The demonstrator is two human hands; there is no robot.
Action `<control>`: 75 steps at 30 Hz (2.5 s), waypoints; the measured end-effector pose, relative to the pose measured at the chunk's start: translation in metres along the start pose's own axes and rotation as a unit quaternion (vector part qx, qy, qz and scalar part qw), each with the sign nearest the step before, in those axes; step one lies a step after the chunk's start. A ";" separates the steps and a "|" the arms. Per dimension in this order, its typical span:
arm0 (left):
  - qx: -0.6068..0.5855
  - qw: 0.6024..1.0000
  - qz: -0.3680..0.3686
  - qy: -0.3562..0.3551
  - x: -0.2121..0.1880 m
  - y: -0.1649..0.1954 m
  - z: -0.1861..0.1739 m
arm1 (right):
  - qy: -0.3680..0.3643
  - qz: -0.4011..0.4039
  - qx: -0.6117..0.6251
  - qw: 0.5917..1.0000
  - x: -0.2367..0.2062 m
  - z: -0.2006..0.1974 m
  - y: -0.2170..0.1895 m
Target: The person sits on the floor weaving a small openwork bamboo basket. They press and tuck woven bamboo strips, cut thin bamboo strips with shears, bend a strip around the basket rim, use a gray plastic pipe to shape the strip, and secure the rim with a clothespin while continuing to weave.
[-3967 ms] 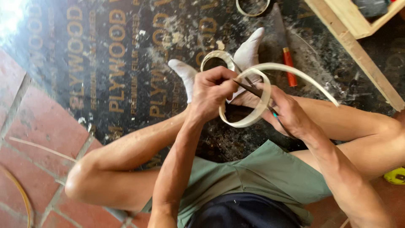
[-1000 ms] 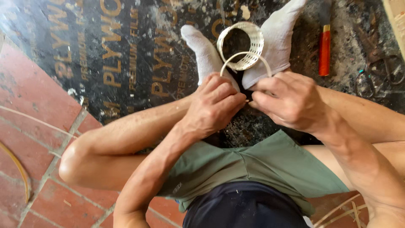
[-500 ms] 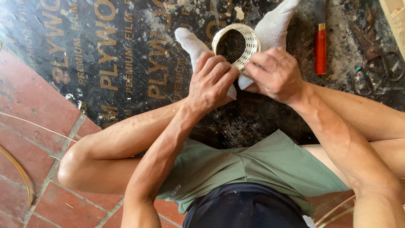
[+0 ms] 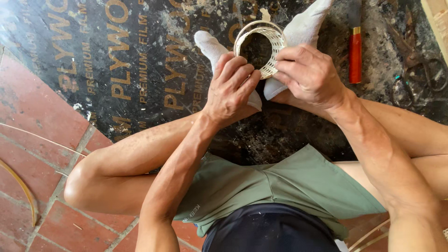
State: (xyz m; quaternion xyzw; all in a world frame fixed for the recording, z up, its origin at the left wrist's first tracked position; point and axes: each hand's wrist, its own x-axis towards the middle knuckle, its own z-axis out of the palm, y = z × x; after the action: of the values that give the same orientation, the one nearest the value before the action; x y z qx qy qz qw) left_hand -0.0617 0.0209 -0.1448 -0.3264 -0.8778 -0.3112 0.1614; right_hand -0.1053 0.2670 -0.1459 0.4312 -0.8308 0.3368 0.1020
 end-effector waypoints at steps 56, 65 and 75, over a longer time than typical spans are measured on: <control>-0.035 0.990 -0.137 0.024 0.003 -0.041 -0.006 | 0.054 0.118 -0.160 0.979 -0.026 -0.004 -0.025; -0.025 0.984 -0.149 0.092 -0.029 -0.016 -0.009 | -0.048 0.025 -0.152 0.987 0.000 0.037 -0.009; -0.489 0.684 -0.531 0.106 -0.024 0.018 0.012 | 0.086 0.194 0.114 0.971 -0.004 -0.019 -0.021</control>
State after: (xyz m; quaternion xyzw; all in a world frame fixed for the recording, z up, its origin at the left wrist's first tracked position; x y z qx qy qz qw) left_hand -0.0333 0.0280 -0.1572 0.1969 -0.6042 -0.7626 -0.1212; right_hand -0.0886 0.2737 -0.1239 0.2404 -0.8429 0.4781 0.0559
